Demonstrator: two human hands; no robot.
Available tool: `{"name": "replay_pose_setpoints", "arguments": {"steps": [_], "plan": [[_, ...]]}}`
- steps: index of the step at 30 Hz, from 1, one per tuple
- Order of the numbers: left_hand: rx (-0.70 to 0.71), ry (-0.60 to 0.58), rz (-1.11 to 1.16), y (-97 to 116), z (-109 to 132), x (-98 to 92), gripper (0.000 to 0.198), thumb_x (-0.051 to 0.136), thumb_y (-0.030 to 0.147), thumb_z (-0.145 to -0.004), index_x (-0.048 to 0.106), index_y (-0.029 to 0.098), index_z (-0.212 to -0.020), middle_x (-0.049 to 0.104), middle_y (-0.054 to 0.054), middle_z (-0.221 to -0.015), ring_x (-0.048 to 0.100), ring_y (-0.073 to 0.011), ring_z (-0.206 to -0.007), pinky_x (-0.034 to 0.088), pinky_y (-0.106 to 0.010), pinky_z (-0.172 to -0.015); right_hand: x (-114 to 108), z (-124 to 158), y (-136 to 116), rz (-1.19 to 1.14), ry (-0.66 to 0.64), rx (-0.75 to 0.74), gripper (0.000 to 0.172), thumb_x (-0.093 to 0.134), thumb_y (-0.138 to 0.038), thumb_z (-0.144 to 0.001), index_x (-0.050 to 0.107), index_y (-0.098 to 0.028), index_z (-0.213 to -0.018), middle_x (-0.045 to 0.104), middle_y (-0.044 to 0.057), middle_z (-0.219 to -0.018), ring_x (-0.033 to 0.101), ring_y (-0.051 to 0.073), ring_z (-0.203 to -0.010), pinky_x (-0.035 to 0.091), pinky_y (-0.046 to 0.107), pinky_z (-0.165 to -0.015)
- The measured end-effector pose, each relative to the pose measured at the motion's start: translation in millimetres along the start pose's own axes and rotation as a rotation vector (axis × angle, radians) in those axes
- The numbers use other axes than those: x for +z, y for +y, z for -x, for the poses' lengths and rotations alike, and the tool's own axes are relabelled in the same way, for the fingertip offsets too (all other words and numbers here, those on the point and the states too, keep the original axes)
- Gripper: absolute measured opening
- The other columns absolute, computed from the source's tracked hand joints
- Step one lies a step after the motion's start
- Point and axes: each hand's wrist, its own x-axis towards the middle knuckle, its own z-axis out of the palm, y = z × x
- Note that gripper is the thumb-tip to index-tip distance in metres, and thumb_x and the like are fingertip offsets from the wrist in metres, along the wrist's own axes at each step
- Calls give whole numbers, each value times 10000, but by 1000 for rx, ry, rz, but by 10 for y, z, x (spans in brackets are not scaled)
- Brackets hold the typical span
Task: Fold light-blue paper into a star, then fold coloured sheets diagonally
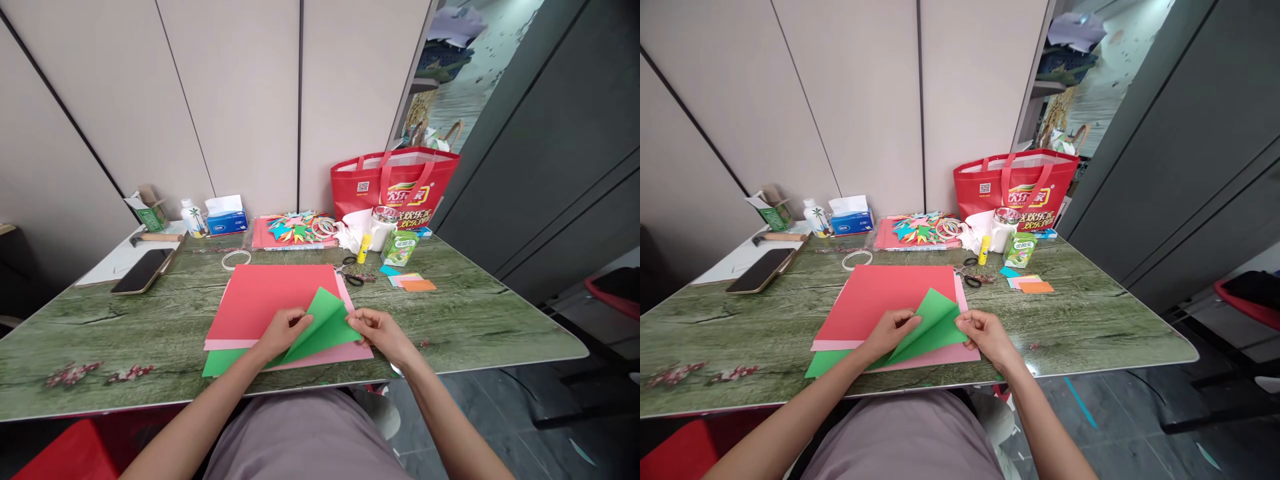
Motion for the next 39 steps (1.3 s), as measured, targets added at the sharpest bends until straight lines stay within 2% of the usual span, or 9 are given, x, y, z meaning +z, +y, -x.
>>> {"name": "replay_pose_setpoints", "arguments": {"steps": [8, 12, 15, 17, 20, 25, 30, 34, 39], "plan": [[185, -125, -222, 101, 96, 47, 329, 665, 354, -670, 532, 199, -928, 582, -24, -935, 525, -171, -832, 416, -287, -752, -45, 41, -13, -110, -53, -66, 313, 645, -423, -694, 562, -182, -875, 677, 48, -788, 663, 187, -775, 516, 342, -775], [250, -92, -327, 27, 146, 74, 359, 512, 183, -780, 455, 219, -1133, 551, -56, -1055, 521, -172, -908, 427, -304, -795, -68, 88, 38, 467, 110, -265, 180, 486, -215, -791, 593, -148, -920, 642, 133, -1038, 566, 259, -1037, 410, 435, -921], [311, -60, -412, -30, 151, 81, 429, 358, 117, -853, 403, 247, -1259, 541, -72, -1057, 517, -175, -921, 428, -312, -796, -2, 176, 91, 978, 244, -279, 413, 420, -30, -730, 576, -117, -1103, 558, 167, -1198, 386, 302, -1230, 297, 477, -1005], [363, -101, -483, -23, 147, 85, 388, 331, 115, -865, 520, 257, -1173, 549, -68, -977, 514, -183, -903, 428, -313, -783, 71, 245, 110, 1119, 198, -251, 527, 386, 27, -700, 532, -100, -1190, 523, 178, -1242, 369, 304, -1245, 295, 473, -1006], [391, -179, -543, 45, 156, 97, 286, 465, 241, -844, 584, 241, -1105, 545, -76, -981, 497, -208, -935, 421, -337, -817, 135, 307, 75, 1053, 143, -303, 531, 360, 8, -727, 520, -124, -1216, 518, 153, -1257, 436, 276, -1202, 348, 431, -984], [278, -195, -525, 111, 203, 104, 709, 712, 542, -564, 509, 214, -1159, 511, -104, -1121, 430, -284, -1081, 382, -404, -901, 107, 261, -108, 459, 164, -308, 356, 453, -226, -803, 575, -192, -1135, 623, 94, -1123, 587, 254, -1020, 478, 402, -859], [211, -93, -374, 29, 154, 86, 221, 476, 403, -829, 545, 195, -797, 540, -34, -824, 497, -188, -832, 401, -304, -755, 141, 204, -192, -167, 161, -196, 445, 619, -435, -724, 580, -163, -1074, 626, 109, -1094, 631, 253, -930, 514, 405, -825], [117, 23, -297, -23, 82, 93, 300, 381, 359, -850, 369, 195, -599, 362, 36, -589, 377, -127, -582, 304, -240, -546, 44, 165, -98, 48, 238, -216, 445, 600, -442, -726, 573, -172, -1079, 609, 123, -1128, 599, 271, -991, 491, 430, -845], [41, 68, -254, -21, 66, 113, 309, 436, 395, -799, 305, 203, -597, 288, 64, -555, 315, -106, -538, 228, -224, -507, -118, 144, 61, 427, 218, -223, 389, 527, -323, -750, 577, -153, -1097, 612, 123, -1126, 574, 261, -1023, 438, 425, -898]]}}
